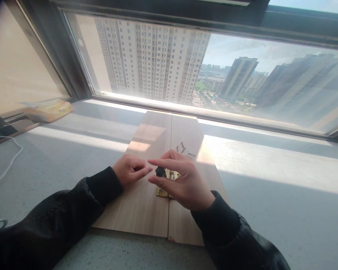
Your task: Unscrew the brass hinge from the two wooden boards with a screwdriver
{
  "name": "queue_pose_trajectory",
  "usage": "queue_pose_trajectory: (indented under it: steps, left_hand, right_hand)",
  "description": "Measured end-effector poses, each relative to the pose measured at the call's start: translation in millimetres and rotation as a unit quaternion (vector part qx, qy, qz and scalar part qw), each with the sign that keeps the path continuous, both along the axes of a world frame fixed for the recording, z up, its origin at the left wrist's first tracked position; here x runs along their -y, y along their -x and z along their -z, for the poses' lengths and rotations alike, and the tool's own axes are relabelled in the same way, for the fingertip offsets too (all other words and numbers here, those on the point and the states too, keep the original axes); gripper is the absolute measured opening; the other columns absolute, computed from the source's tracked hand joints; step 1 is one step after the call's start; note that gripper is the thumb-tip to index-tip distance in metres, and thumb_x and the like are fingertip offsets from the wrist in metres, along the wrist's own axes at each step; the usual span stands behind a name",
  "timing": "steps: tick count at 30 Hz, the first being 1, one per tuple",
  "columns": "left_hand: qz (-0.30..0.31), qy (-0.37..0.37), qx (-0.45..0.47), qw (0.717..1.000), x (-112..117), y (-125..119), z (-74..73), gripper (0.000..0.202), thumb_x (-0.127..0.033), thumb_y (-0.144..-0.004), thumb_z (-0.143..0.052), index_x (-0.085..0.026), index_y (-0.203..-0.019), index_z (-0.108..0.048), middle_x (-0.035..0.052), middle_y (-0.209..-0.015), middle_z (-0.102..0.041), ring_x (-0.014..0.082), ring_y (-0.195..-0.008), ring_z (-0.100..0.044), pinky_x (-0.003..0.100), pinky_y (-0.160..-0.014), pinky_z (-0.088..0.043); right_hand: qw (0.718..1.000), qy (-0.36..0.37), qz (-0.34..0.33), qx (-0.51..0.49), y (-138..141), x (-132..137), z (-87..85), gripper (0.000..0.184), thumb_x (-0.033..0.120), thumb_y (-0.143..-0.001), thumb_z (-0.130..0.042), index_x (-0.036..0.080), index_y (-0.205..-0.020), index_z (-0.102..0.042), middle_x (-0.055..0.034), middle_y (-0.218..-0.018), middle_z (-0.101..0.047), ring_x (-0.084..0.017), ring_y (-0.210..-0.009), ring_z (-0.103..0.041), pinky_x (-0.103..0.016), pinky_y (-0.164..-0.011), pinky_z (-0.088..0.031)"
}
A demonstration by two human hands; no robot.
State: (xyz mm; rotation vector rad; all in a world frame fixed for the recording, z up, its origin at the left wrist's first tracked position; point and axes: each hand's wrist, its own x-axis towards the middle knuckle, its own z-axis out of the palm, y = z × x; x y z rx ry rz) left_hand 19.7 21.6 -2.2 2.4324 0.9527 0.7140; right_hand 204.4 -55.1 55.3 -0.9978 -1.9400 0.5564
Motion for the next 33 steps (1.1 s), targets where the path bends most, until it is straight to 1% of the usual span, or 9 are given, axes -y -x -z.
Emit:
queue_pose_trajectory:
  steps: [2,4,8,13,18,22,25,30,33]
  left_hand:
    - [-0.002,0.0,-0.002,1.0,-0.3,-0.2,0.3,0.045,-0.042,-0.08,-0.048,-0.013,-0.047,-0.041,-0.0049,-0.044,-0.03,0.0054,-0.045,-0.028,0.02,-0.047,-0.022]
    - [-0.004,0.003,-0.003,1.0,-0.7,-0.5,0.8,0.045,-0.042,-0.08,-0.048,-0.013,-0.047,-0.041,-0.0049,-0.044,-0.031,0.0054,-0.044,-0.028,0.02,-0.047,-0.022]
    - [-0.011,0.006,0.0,1.0,-0.9,-0.6,2.5,0.044,-0.041,-0.08,-0.049,-0.013,-0.047,-0.041,-0.0048,-0.044,-0.031,0.0053,-0.044,-0.028,0.02,-0.047,-0.022]
    - [-0.007,0.007,0.009,1.0,-0.3,0.1,3.6,0.043,-0.041,-0.079,-0.049,-0.013,-0.047,-0.042,-0.0047,-0.044,-0.031,0.0053,-0.044,-0.03,0.02,-0.046,-0.022]
    - [-0.006,0.007,0.006,1.0,-0.9,-0.4,4.6,0.043,-0.041,-0.08,-0.048,-0.013,-0.047,-0.043,-0.0048,-0.044,-0.03,0.0053,-0.044,-0.029,0.021,-0.046,-0.021]
    - [0.0,0.005,0.01,1.0,-2.0,-0.6,6.0,0.042,-0.04,-0.08,-0.047,-0.013,-0.047,-0.042,-0.0047,-0.044,-0.03,0.0053,-0.044,-0.028,0.021,-0.046,-0.021]
    - [0.003,0.003,0.007,1.0,-2.4,-0.2,6.1,0.043,-0.039,-0.079,-0.048,-0.013,-0.046,-0.04,-0.0048,-0.044,-0.028,0.0054,-0.045,-0.027,0.021,-0.046,-0.02]
    - [-0.003,0.003,0.002,1.0,-2.3,0.0,5.1,0.043,-0.041,-0.08,-0.046,-0.014,-0.047,-0.041,-0.0047,-0.044,-0.031,0.0055,-0.045,-0.029,0.02,-0.046,-0.022]
    - [-0.002,0.004,-0.001,1.0,-1.9,0.1,4.5,0.043,-0.041,-0.08,-0.046,-0.014,-0.047,-0.041,-0.005,-0.044,-0.03,0.0055,-0.045,-0.028,0.021,-0.046,-0.021]
  right_hand:
    - [1.0,0.008,0.012,-0.014,-0.1,0.5,1.8,0.035,0.021,-0.07,-0.072,0.02,-0.104,-0.063,-0.0026,-0.079,-0.057,-0.015,-0.073,-0.057,-0.032,-0.066,-0.047]
    - [0.997,0.038,0.015,-0.064,-1.1,0.3,4.0,0.031,0.018,-0.066,-0.074,0.018,-0.093,-0.06,-0.002,-0.078,-0.059,-0.015,-0.072,-0.059,-0.032,-0.066,-0.05]
    - [0.988,0.079,-0.012,-0.133,-3.4,-0.5,6.7,0.023,0.016,-0.066,-0.074,0.017,-0.077,-0.054,-0.003,-0.076,-0.061,-0.016,-0.071,-0.06,-0.033,-0.064,-0.051]
    - [0.98,0.138,-0.048,-0.135,-3.9,-0.6,6.0,0.014,0.022,-0.075,-0.067,0.016,-0.085,-0.06,-0.0074,-0.083,-0.065,-0.018,-0.077,-0.061,-0.035,-0.068,-0.05]
    - [0.96,0.191,-0.107,-0.177,-4.7,-3.1,9.0,0.017,0.026,-0.083,-0.058,0.016,-0.096,-0.061,-0.0063,-0.085,-0.063,-0.017,-0.08,-0.058,-0.033,-0.073,-0.046]
    - [0.948,0.209,-0.129,-0.203,0.6,-2.1,12.4,0.022,0.029,-0.087,-0.045,0.015,-0.097,-0.06,-0.0038,-0.076,-0.055,-0.015,-0.074,-0.05,-0.032,-0.069,-0.038]
    - [0.942,0.229,-0.129,-0.21,8.7,1.4,14.2,0.024,0.03,-0.086,-0.039,0.015,-0.091,-0.057,-0.0013,-0.07,-0.045,-0.014,-0.067,-0.04,-0.031,-0.064,-0.032]
    - [0.919,0.274,-0.15,-0.242,14.5,3.0,17.0,0.011,0.029,-0.081,-0.047,0.019,-0.084,-0.045,0.0035,-0.066,-0.038,-0.011,-0.059,-0.029,-0.026,-0.054,-0.024]
    - [0.92,0.266,-0.156,-0.243,11.3,-0.4,15.7,0.013,0.03,-0.082,-0.052,0.019,-0.08,-0.045,0.0032,-0.065,-0.044,-0.01,-0.058,-0.035,-0.026,-0.055,-0.028]
